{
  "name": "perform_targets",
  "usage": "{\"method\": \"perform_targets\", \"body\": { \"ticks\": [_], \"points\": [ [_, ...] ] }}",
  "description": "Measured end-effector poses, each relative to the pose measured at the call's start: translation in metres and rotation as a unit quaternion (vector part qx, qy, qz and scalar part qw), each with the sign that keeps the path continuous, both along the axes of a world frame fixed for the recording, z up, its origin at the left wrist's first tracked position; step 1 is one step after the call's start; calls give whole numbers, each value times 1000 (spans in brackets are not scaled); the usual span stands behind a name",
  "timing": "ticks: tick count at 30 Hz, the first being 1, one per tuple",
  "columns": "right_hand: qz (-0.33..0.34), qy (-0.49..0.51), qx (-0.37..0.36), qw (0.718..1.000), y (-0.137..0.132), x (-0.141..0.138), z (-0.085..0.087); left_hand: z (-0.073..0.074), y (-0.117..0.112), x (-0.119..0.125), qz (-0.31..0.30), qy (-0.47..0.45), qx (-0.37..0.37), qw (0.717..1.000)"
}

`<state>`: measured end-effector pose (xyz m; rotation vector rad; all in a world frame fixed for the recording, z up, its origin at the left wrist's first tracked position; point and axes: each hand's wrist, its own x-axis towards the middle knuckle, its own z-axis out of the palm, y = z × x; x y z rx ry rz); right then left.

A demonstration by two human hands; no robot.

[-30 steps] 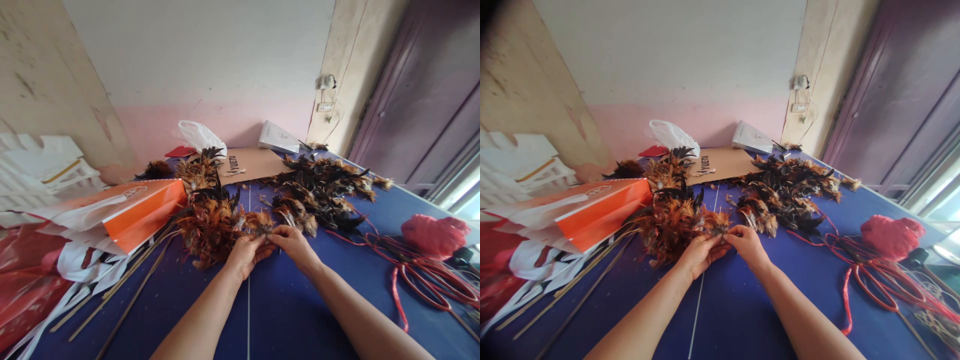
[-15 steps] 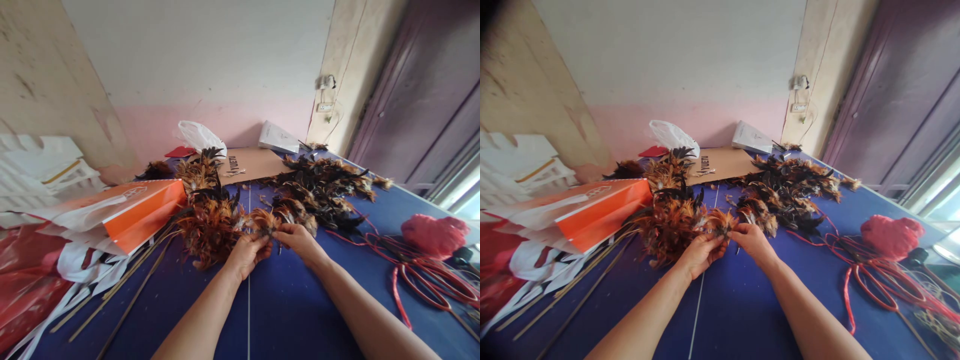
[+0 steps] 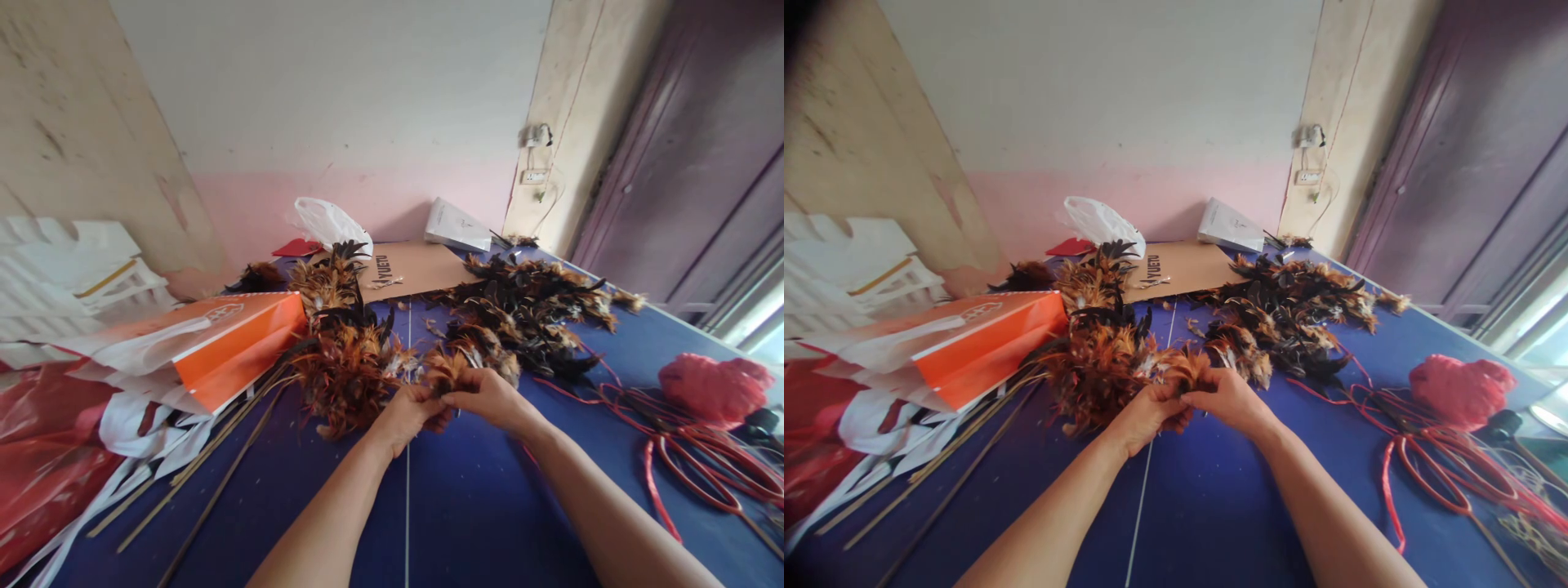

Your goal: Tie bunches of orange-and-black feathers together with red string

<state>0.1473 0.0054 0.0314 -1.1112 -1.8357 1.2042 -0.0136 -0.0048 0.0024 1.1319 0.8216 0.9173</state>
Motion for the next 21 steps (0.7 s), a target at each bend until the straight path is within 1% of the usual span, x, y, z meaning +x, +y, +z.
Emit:
{"method": "perform_targets", "body": {
  "ticks": [3, 5, 7, 9, 12, 15, 18, 19, 21],
  "points": [
    [-24, 19, -19, 999, 0, -6, -6, 1, -2, 2, -20, 20, 13, 1000],
    [-67, 40, -9, 997, 1, -10, -11, 0, -2, 4, -14, 29, 12, 999],
    [-106, 51, 7, 993, 3, -12, -14, -1, -1, 6, 5, 43, 21, 999],
    [-131, 56, 21, 990, 5, -13, -15, -3, 0, 8, 35, 67, 57, 996],
    [-167, 55, 44, 983, 8, -12, -18, -8, 1, 11, 80, 114, 149, 979],
    [-161, 66, 57, 983, 11, -13, -24, -10, 0, 12, 109, 159, 216, 957],
    [-140, 85, 61, 985, 14, -13, -30, -9, -1, 11, 133, 192, 244, 941],
    [-140, 81, 58, 985, 14, -13, -31, -8, -1, 11, 135, 193, 248, 940],
    [-135, 64, 49, 988, 15, -12, -30, -6, -1, 11, 122, 173, 237, 948]
  ]
}}
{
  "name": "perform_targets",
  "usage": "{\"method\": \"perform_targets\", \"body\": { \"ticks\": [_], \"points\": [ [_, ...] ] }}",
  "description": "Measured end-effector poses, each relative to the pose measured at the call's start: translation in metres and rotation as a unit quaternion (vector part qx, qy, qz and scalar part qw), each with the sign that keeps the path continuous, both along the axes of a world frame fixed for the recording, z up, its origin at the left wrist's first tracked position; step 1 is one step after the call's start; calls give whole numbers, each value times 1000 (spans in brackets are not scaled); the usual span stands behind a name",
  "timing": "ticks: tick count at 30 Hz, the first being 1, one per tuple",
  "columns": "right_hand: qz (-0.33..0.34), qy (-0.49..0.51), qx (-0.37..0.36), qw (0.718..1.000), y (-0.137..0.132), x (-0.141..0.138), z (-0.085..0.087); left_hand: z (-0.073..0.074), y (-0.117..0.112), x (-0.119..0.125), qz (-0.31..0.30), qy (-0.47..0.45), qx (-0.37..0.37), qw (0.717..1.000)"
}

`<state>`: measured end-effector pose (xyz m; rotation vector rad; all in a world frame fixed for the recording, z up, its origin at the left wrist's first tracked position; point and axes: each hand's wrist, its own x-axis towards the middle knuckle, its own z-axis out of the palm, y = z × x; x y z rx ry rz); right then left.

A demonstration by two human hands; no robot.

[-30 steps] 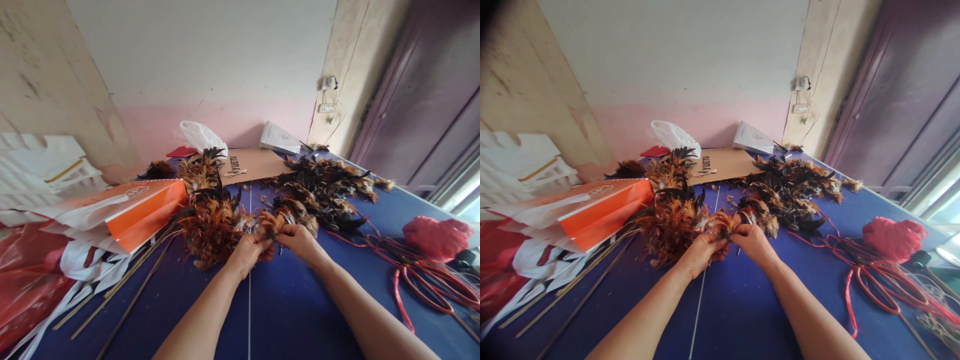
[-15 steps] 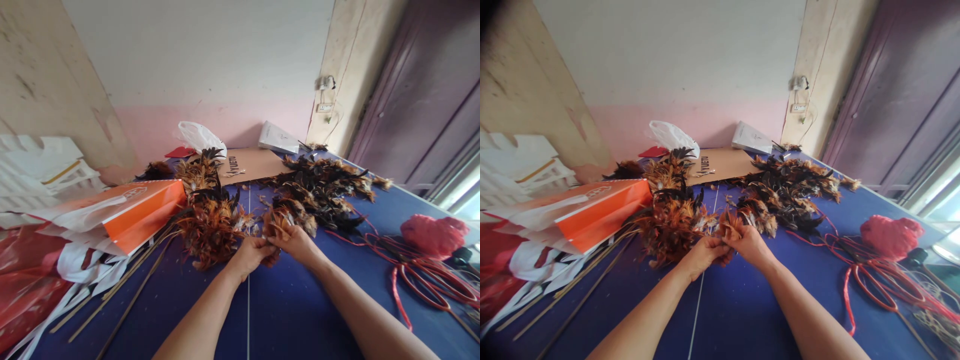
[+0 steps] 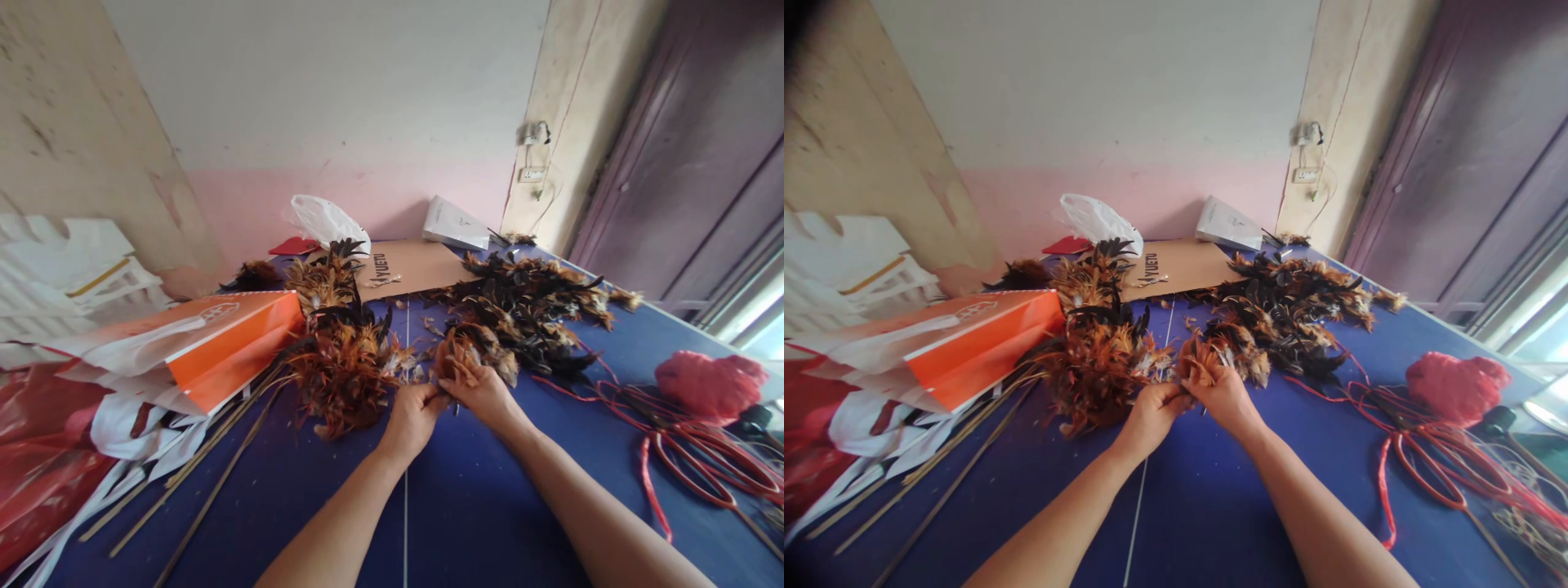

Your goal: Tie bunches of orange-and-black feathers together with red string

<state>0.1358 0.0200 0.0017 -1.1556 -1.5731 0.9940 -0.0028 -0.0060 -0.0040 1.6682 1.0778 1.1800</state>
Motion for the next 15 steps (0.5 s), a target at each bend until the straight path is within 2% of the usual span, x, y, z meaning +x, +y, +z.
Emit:
{"method": "perform_targets", "body": {
  "ticks": [5, 10, 13, 15],
  "points": [
    [9, -50, 3, 999, -5, 6, 13, 1, -1, 2, -47, -51, -87, 994],
    [23, -116, 6, 993, -11, 9, 22, -2, 1, 0, -66, -41, -100, 992],
    [36, -72, -9, 997, -10, 8, 20, -1, 3, -3, -81, -86, -131, 984],
    [43, -18, -15, 999, -8, 8, 17, 0, 4, -5, -73, -162, -192, 965]
  ]
}}
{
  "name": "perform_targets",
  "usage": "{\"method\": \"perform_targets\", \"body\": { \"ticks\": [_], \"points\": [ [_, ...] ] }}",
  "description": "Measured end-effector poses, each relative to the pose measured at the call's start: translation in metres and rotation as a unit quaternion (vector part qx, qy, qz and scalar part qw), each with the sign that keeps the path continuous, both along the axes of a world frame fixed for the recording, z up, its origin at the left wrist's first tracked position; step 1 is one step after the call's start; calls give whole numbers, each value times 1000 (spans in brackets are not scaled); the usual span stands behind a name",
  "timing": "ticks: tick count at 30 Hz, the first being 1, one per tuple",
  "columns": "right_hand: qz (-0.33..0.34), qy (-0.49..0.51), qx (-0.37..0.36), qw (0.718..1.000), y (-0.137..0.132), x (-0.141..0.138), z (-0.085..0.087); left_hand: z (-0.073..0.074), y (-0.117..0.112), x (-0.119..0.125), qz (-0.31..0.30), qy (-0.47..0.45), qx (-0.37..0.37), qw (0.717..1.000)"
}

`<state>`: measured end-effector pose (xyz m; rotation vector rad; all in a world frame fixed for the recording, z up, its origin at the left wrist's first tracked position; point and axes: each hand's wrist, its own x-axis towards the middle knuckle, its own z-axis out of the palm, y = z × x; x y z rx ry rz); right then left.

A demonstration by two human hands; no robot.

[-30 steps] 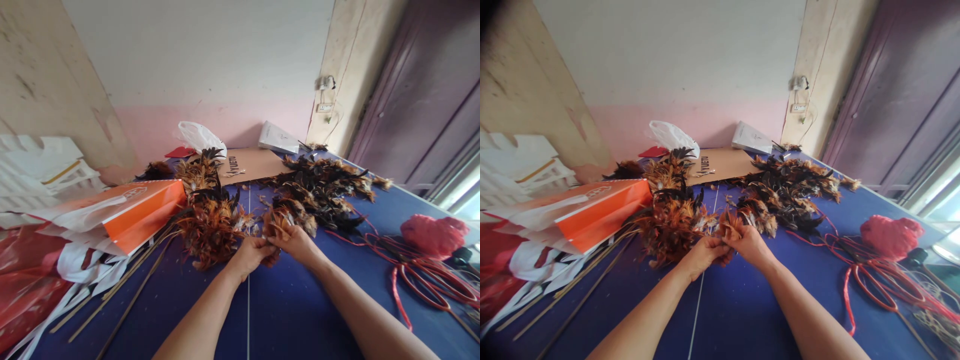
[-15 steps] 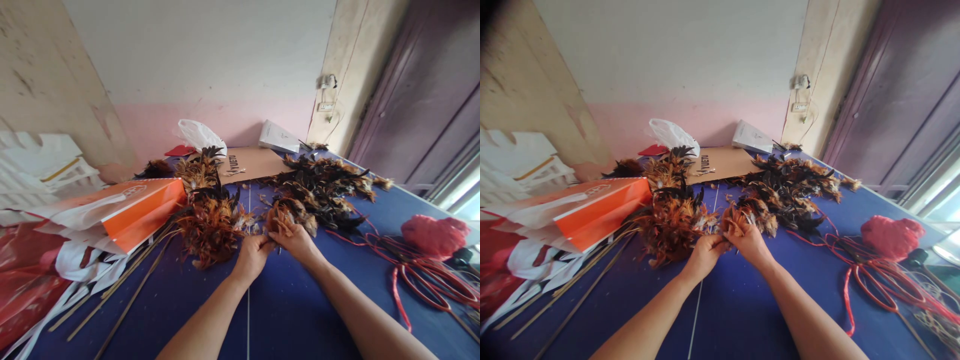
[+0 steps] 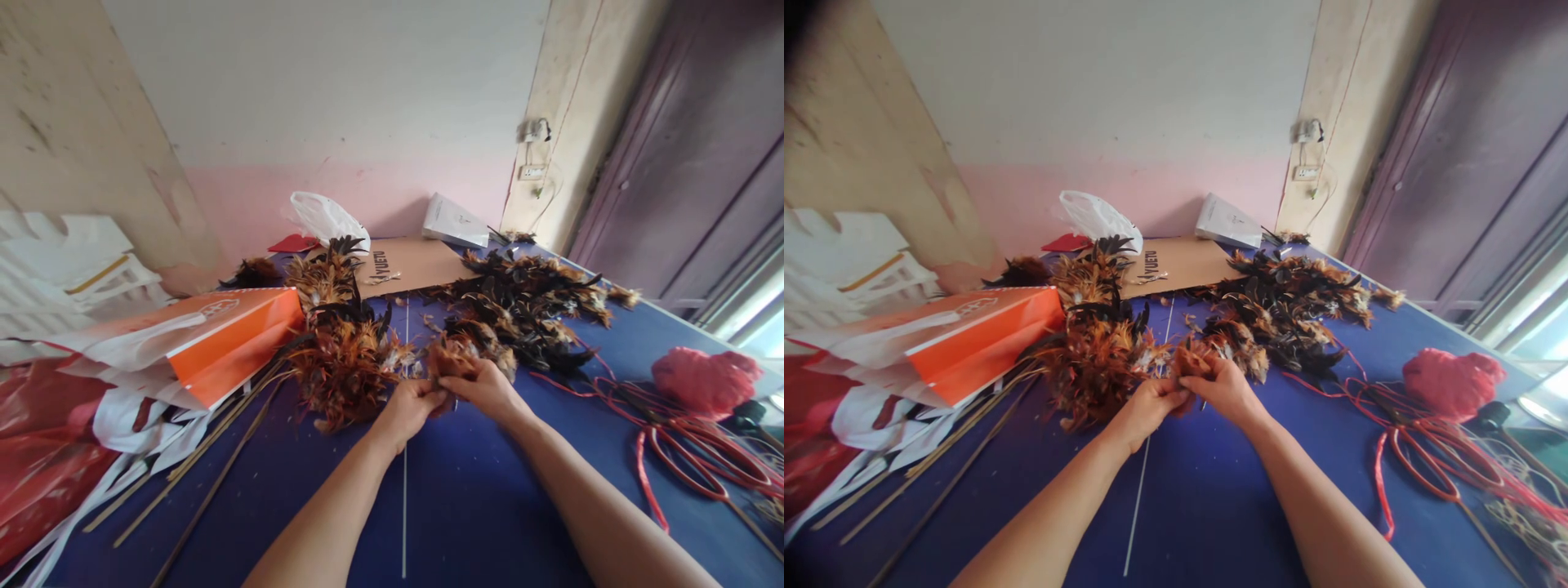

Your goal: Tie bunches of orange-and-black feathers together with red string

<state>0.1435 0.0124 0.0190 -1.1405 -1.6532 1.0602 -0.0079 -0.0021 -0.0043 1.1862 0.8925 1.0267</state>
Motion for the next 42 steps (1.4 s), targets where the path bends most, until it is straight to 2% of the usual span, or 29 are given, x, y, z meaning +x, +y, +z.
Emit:
{"method": "perform_targets", "body": {
  "ticks": [2, 4, 6, 9, 13, 17, 20, 22, 24, 27, 31, 37, 42],
  "points": [
    [-3, 31, 14, 999, 2, 0, -3, 1, 2, -3, 18, -94, -100, 990],
    [-16, 2, 55, 998, 2, -1, -4, 2, 4, -5, 29, -172, -185, 967],
    [-28, -69, 114, 991, -1, -2, -4, 2, 5, -7, 32, -218, -223, 949],
    [-35, -179, 193, 964, -7, -6, -2, 0, 6, -6, 30, -248, -238, 938],
    [-44, -273, 247, 929, -13, -7, 0, -1, 4, -3, 14, -249, -238, 939],
    [-55, -303, 258, 916, -13, -7, -2, -1, 1, 0, 5, -244, -223, 944],
    [-53, -262, 243, 933, -9, -5, -3, 3, 1, 0, 20, -250, -214, 944],
    [-75, -202, 219, 952, -4, 1, -3, 6, 3, -3, 55, -261, -209, 941],
    [-133, -142, 184, 964, 3, 11, -2, 9, 8, -9, 102, -277, -200, 934],
    [-212, -117, 127, 962, 14, 29, -2, 11, 17, -21, 159, -311, -166, 922],
    [-236, -189, 115, 946, 22, 41, -9, 14, 23, -32, 197, -352, -141, 904],
    [-254, -350, 153, 889, 22, 36, -17, 19, 22, -33, 235, -365, -115, 893],
    [-207, -360, 154, 896, 17, 22, -15, 20, 23, -37, 264, -358, -78, 892]
  ]
}}
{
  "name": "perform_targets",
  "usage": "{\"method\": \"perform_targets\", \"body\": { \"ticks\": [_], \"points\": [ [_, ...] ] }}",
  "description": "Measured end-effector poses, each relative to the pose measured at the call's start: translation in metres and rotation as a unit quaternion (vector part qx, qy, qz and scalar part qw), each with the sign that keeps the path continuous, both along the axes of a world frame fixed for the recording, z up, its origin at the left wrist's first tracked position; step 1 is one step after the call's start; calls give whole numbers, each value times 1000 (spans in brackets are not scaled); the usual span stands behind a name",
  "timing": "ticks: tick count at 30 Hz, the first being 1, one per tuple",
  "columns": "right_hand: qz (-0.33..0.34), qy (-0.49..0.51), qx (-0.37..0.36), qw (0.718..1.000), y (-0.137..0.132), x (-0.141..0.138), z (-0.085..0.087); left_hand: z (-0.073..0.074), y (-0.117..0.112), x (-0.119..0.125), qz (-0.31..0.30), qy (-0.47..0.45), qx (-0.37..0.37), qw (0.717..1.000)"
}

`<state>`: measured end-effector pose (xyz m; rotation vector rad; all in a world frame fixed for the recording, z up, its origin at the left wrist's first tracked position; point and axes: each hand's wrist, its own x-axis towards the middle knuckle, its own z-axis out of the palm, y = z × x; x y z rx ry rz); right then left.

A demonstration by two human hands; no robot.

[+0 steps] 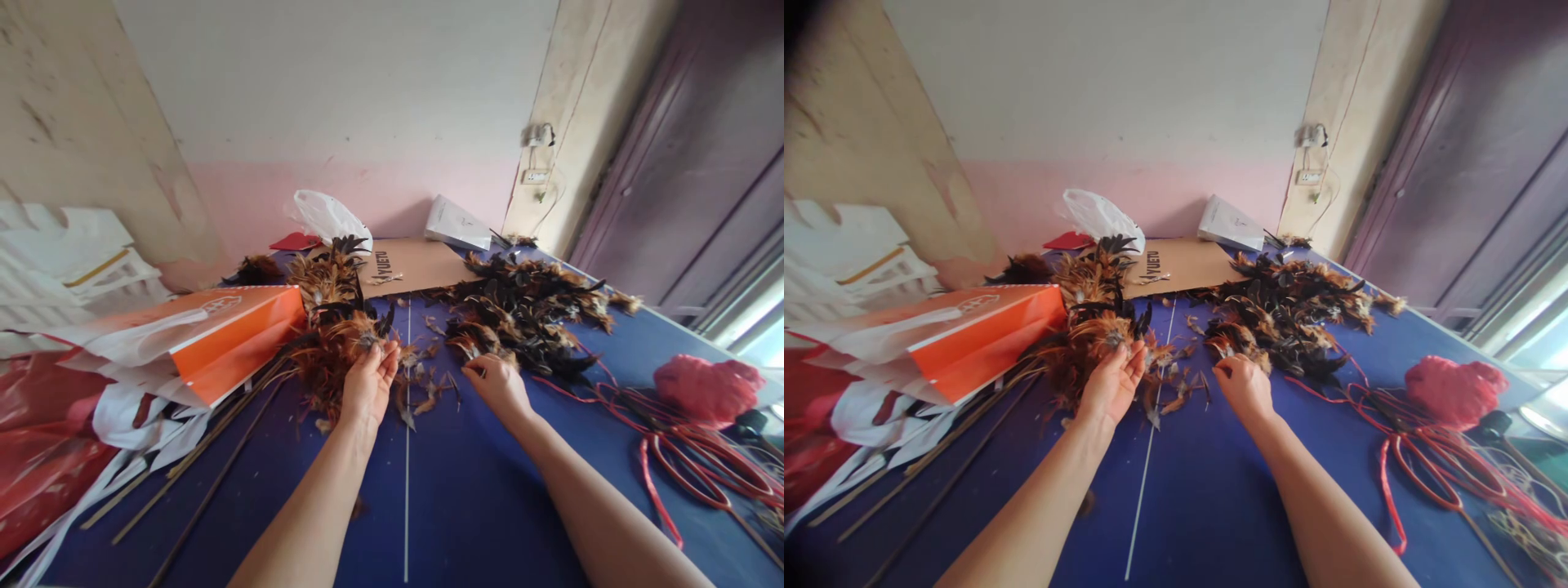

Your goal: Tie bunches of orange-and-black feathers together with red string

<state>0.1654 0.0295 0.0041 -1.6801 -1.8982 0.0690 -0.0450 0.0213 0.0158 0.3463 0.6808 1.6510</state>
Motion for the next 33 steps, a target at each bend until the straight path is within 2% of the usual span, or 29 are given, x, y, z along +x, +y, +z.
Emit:
{"method": "perform_targets", "body": {
  "ticks": [3, 7, 9, 14, 17, 20, 25, 26, 28, 30, 33],
  "points": [
    [64, -21, -9, 998, -1, -18, 6, -1, 1, -2, 15, 19, 3, 1000],
    [142, -108, -37, 983, 8, -48, 14, -3, 0, 1, 22, 37, 0, 999],
    [150, -164, -68, 973, 18, -61, 16, -3, -1, 3, 18, 44, 0, 999],
    [136, -182, -100, 969, 49, -82, 13, -4, -2, 5, 0, 55, 17, 998],
    [131, -173, -121, 969, 61, -80, 16, -5, -2, 4, -1, 58, 19, 998],
    [148, -143, -145, 968, 60, -64, 25, -5, -2, 4, -5, 58, 17, 998],
    [207, -38, -200, 957, 34, -25, 33, -5, -3, 8, -31, 74, 16, 997],
    [220, 13, -221, 950, 27, -19, 33, -5, -3, 9, -37, 80, 15, 996],
    [249, 207, -284, 903, 15, -10, 29, -6, -5, 12, -56, 95, 14, 994],
    [261, 375, -324, 828, 5, -6, 23, -8, -7, 15, -88, 115, 13, 989],
    [271, 517, -334, 740, -3, -4, 14, -8, -11, 19, -136, 146, 27, 979]
  ]
}}
